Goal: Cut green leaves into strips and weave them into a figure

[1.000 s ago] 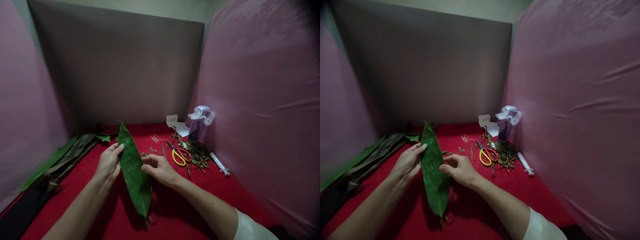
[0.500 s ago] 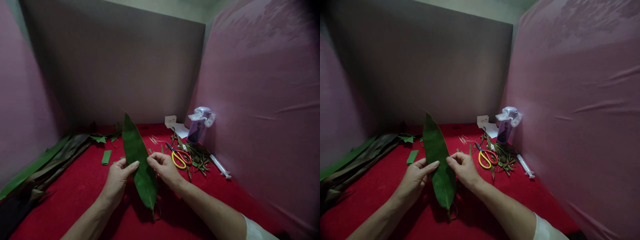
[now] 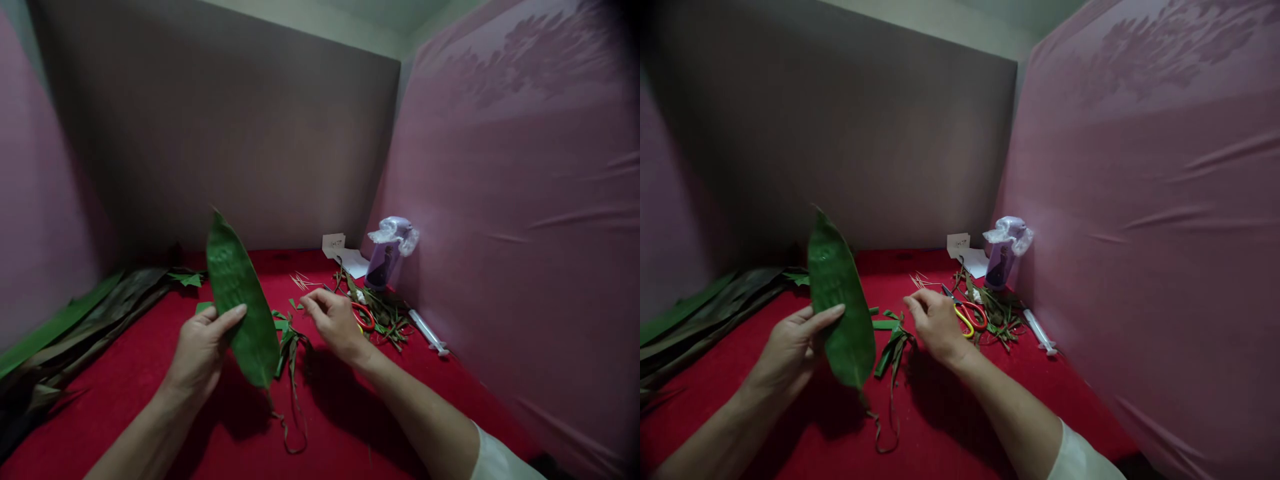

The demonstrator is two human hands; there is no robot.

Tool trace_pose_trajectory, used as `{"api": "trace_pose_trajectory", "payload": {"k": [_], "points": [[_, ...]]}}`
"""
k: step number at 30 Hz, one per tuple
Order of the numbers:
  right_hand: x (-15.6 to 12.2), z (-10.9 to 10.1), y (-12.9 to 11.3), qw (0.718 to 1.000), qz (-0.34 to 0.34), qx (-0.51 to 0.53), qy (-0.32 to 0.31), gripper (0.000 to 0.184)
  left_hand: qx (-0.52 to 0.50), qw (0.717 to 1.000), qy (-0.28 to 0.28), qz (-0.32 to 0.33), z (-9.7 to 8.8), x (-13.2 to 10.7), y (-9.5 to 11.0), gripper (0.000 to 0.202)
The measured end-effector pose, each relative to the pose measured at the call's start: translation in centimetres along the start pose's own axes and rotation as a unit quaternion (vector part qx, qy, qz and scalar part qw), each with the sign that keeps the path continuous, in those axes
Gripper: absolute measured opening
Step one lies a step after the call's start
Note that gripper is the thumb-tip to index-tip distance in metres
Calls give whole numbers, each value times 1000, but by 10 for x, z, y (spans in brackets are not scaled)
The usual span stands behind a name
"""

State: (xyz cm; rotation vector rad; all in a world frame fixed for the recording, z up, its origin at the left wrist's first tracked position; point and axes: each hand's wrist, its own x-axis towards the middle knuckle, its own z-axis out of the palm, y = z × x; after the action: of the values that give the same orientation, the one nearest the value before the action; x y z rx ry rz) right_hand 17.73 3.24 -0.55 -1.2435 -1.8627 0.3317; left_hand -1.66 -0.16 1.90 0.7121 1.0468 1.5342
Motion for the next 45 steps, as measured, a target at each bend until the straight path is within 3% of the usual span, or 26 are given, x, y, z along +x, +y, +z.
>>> {"api": "trace_pose_trajectory", "payload": {"k": [3, 8, 15, 19, 24, 29, 36, 45], "points": [[13, -18, 18, 996, 14, -84, 3, 19, -21, 998, 33, 39, 0, 8, 19, 11], [18, -38, 46, 973, 71, -215, -34, 14, 6, 999, -3, 50, 5, 17, 33, 10], [10, -45, 64, 941, 125, -289, -123, 6, 13, 999, -8, 34, -15, 26, 9, 22], [10, -40, 70, 933, 151, -292, -149, 14, 11, 1000, -13, 24, -27, 26, -4, 30], [11, -47, 70, 943, 168, -256, -131, 24, -1, 999, -26, 23, -29, 23, -7, 32], [11, -55, 71, 966, 161, -190, -76, 26, -8, 999, -27, 33, -30, 23, -4, 32], [13, -44, 59, 991, 120, -62, 20, 40, 2, 999, -31, 20, -28, 19, -3, 28], [0, -12, 14, 980, 81, 173, -54, 41, 18, 997, -69, -15, -24, 9, -6, 22]]}}
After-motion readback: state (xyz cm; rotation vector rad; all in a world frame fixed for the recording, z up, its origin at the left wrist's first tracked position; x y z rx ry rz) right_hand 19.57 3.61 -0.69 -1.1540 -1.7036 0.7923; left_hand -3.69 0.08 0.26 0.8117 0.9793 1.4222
